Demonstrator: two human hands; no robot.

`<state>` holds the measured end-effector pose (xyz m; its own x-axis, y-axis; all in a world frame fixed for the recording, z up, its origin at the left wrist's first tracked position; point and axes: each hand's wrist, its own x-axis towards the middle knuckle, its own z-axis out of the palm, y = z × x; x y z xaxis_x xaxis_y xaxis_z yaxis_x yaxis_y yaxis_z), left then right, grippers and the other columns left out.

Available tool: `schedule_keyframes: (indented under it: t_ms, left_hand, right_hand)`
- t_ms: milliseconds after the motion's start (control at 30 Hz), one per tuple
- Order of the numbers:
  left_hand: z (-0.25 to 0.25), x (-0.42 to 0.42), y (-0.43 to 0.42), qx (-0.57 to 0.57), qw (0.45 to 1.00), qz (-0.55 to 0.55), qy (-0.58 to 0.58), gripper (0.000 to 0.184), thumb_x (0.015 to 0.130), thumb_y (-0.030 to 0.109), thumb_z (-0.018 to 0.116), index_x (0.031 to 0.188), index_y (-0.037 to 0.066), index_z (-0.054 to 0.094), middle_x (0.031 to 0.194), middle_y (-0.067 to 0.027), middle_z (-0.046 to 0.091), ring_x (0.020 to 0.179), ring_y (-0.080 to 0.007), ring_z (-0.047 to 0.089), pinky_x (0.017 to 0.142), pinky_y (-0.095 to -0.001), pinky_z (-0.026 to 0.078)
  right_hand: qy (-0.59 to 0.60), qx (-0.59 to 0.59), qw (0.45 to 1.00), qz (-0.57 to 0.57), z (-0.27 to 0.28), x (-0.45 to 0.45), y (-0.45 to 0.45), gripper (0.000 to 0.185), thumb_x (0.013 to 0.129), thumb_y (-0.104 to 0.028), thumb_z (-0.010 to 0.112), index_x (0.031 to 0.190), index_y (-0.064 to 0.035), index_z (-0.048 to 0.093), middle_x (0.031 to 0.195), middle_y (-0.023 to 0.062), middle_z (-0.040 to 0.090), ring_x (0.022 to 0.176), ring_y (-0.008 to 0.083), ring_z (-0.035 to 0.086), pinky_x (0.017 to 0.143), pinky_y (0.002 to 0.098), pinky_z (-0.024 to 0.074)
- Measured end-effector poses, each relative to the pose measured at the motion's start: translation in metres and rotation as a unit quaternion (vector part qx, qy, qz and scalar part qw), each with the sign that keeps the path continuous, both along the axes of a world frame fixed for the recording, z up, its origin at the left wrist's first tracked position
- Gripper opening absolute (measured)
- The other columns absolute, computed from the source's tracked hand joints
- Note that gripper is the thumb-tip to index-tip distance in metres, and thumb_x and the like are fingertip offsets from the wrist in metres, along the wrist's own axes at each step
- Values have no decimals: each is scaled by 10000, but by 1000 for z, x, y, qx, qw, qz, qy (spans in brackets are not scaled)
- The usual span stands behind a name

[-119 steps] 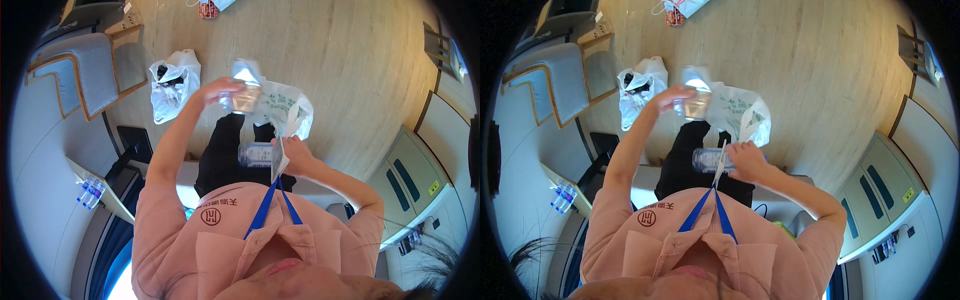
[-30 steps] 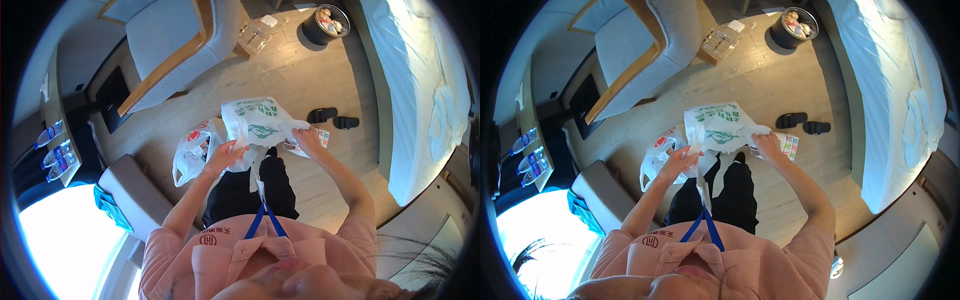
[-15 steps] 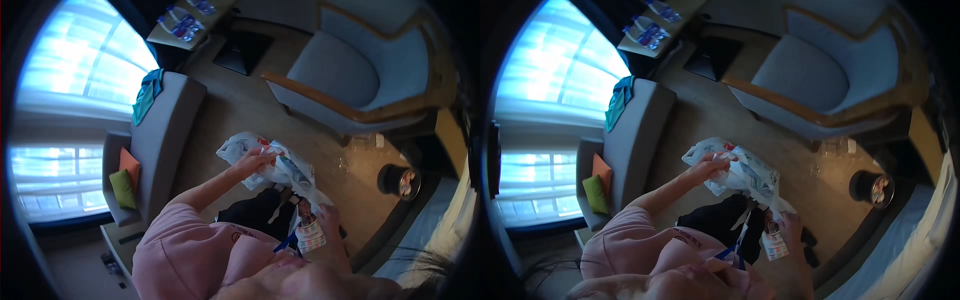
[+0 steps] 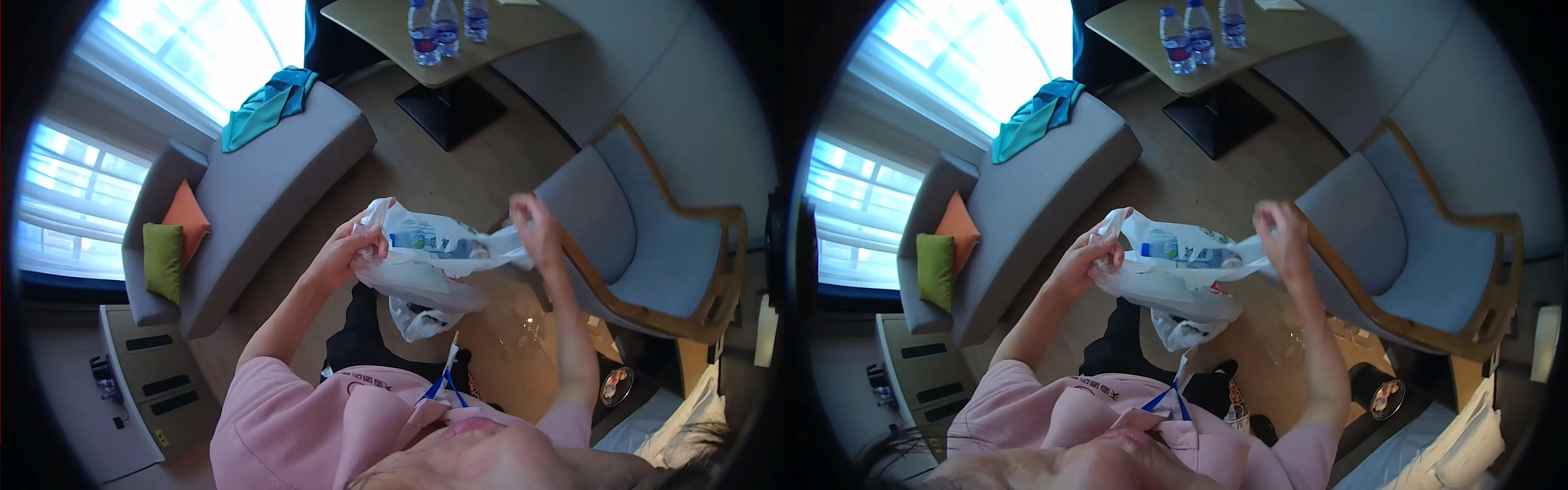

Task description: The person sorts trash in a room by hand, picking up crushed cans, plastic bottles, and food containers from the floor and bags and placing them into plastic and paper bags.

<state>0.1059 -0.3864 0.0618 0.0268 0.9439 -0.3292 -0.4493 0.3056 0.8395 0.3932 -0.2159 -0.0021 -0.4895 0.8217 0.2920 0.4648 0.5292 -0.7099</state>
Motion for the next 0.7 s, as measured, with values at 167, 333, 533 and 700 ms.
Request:
schedule_keyframes:
  t_ms: [167,333,533,700]
  left_hand:
    - [-41,-97,49,-9,997,-62,36,476,931,214,436,1375,103,303,738,0,586,661,-36,457,615,-183,354]
    - [-37,-176,82,-57,994,-88,18,498,929,199,399,1401,140,249,743,8,592,624,-32,412,561,-174,314]
    - [-21,-248,114,-43,997,-40,-40,531,928,193,398,1417,137,199,743,-12,586,682,-47,444,640,-181,352]
    - [-5,-278,144,-28,997,-11,-72,559,929,159,388,1425,120,132,788,-74,591,738,-94,518,701,-230,405]
  right_hand:
    - [113,42,992,-31,70,-200,153,311,810,-146,594,1099,-47,532,948,132,577,733,234,583,684,318,475]
    - [-6,307,938,-160,80,-324,300,439,791,-229,619,1165,-57,467,990,191,575,830,347,594,745,407,469]
    - [-66,164,976,-127,74,-343,320,352,814,-257,626,1044,-30,486,826,135,614,624,215,616,592,313,494]
    - [78,-38,992,-87,140,-332,207,299,830,-249,627,1011,-41,510,712,67,587,595,132,579,545,267,466]
